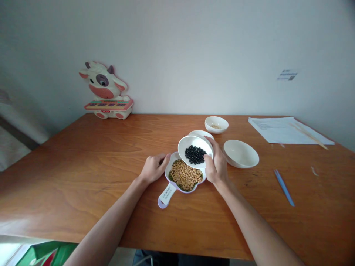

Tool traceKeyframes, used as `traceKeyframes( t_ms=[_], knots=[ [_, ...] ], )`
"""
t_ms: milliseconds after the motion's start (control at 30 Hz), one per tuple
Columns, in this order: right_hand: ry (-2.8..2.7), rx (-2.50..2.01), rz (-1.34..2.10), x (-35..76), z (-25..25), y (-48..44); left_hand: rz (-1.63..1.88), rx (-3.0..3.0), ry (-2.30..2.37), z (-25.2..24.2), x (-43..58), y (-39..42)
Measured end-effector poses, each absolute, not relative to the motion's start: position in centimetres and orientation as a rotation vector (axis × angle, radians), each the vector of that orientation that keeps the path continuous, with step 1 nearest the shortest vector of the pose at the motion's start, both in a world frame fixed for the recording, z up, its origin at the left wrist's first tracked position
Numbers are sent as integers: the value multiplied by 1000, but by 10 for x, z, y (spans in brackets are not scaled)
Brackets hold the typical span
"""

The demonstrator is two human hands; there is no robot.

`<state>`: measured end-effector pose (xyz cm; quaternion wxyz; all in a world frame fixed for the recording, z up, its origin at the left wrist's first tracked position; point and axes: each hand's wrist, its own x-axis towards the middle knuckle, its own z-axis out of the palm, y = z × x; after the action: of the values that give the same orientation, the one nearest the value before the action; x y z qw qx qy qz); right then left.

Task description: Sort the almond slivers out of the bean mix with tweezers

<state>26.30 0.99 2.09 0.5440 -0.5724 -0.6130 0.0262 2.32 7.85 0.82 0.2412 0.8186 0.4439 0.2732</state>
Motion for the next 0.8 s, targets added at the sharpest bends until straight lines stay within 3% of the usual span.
traceKeyframes(
  t_ms=[633, 800],
  knots=[
    [-1712, -1181, -398, 266, 26, 10, 728, 2264, 1204, 8, 23, 79],
    [-1651, -1168, -298, 262, 20, 12, 783, 2243, 1218, 7, 23, 77]
  ],
)
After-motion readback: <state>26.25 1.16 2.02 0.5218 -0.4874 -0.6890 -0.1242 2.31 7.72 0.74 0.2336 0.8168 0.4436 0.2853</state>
